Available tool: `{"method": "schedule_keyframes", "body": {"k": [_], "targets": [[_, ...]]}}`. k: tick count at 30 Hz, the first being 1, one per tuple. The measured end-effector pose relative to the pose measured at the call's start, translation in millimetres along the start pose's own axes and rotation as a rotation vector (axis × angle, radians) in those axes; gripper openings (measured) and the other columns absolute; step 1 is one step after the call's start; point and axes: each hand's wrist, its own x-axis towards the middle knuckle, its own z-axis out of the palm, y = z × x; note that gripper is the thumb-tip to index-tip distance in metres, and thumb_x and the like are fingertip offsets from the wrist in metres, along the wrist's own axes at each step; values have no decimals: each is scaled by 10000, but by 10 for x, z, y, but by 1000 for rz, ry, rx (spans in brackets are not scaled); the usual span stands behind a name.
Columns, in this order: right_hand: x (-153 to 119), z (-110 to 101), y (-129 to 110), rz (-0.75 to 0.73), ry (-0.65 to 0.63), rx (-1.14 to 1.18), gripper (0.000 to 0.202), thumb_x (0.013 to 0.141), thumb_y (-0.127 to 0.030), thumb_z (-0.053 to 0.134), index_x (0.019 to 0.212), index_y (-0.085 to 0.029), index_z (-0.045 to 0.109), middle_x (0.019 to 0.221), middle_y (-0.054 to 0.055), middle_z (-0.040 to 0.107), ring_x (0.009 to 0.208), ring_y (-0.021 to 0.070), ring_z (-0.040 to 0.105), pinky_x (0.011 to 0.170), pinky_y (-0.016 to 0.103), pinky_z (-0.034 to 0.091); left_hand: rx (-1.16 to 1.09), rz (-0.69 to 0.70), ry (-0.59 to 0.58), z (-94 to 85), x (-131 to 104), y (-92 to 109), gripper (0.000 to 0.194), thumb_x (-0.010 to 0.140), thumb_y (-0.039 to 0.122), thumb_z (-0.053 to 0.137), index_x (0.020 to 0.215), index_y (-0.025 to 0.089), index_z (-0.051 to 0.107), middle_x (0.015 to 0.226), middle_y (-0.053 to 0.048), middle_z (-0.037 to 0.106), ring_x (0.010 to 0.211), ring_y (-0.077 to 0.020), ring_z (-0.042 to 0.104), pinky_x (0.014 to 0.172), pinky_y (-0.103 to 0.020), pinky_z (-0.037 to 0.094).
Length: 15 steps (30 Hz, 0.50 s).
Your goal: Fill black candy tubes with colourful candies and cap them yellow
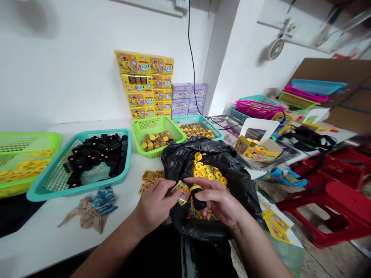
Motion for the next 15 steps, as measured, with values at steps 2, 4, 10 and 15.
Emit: {"method": "schedule_keyframes", "body": {"k": [2, 4, 10, 15], "targets": [[21, 19, 7, 35, -4, -47, 448, 599, -259, 724, 1042, -189, 721, 776, -2, 692, 367, 63, 539, 344, 169, 387, -1, -41, 32, 4, 17, 25, 117, 906, 178, 559, 979, 167, 649, 819, -50, 668, 761, -149, 648, 697, -224, 562], [54, 38, 31, 55, 12, -90, 347, 591, -270, 739, 922, -168, 729, 636, -21, 655, 354, 67, 524, 327, 156, 374, -12, -65, 43, 6, 22, 39, 122, 904, 187, 569, 1003, 157, 634, 811, -45, 671, 751, -142, 650, 701, -211, 565], [115, 57, 82, 35, 64, -32, 256, 563, -260, 746, 794, -170, 681, 548, -55, 593, 329, 59, 488, 304, 144, 358, -71, -21, -45, 0, -55, -42, 192, 899, 115, 544, 961, 199, 705, 949, -77, 653, 843, -152, 628, 710, -234, 538], [115, 16, 66, -12, 78, -76, 222, 576, -253, 728, 776, -168, 682, 574, -60, 582, 341, 37, 451, 327, 146, 350, -283, -116, -146, -77, -38, -40, 314, 835, 38, 532, 1056, 197, 689, 1024, -93, 631, 899, -168, 612, 746, -263, 515]]}}
